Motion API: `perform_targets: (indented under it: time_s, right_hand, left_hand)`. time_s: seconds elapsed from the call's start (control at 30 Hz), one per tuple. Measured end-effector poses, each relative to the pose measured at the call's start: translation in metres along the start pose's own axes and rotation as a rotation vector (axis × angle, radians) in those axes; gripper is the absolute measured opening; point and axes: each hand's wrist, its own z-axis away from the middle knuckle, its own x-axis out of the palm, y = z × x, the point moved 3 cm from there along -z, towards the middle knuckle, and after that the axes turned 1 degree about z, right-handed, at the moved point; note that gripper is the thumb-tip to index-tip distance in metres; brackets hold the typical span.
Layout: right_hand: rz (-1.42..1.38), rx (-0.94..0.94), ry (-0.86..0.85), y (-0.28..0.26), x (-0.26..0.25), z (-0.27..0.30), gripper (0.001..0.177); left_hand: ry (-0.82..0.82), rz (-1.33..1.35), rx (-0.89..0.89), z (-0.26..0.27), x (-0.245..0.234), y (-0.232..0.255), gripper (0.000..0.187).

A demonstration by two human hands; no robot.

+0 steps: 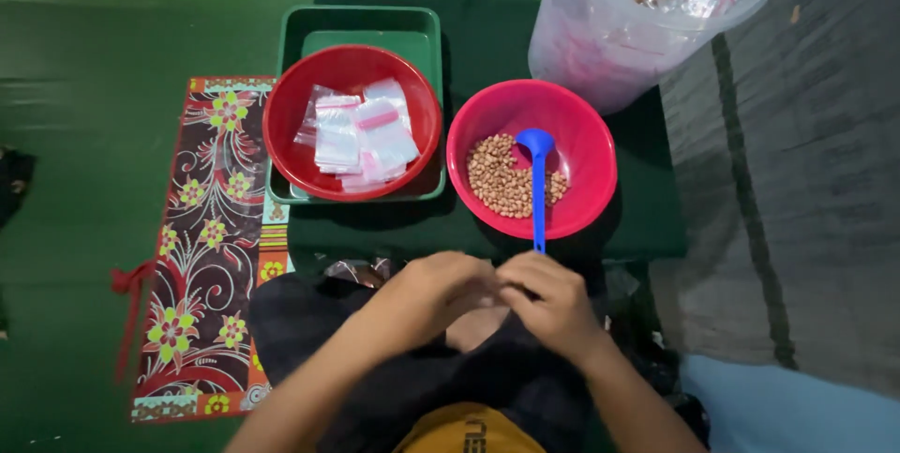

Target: Packaging small beans into plastic zip-lock bags using a spoon and sealing them by hand.

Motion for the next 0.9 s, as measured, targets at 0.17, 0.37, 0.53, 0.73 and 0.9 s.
perform_targets:
  time_s: [0.17, 0.37, 0.53, 0.73, 0.9]
  right_hand:
    - [-0.081, 0.113, -0.075, -0.039, 0.006, -0.018, 0.002]
    - [-0.113, 0.228, -0.149, -0.03, 0.03, -0.002, 0.003]
    - [-0.073, 0.257, -0.203, -0.024, 0.042, 0.01, 0.005]
    - [-0.053, 0.235, -0.222, -0.026, 0.048, 0.011, 0.007]
    - [0.011, 0.008, -0.338, -0.028, 0.049, 0.012, 0.008]
  left_hand:
    - [0.217, 0.252, -0.246, 0.036, 0.008, -0.024, 0.017]
    - [0.334, 0.277, -0.322, 0.063, 0.026, -0.034, 0.006]
    - [0.353, 0.265, -0.337, 0.077, 0.036, -0.043, 0.005]
    - [0.335, 0.306, -0.365, 0.081, 0.036, -0.042, 0.006]
    - [0.367, 0.239, -0.334, 0.094, 0.053, -0.058, 0.006]
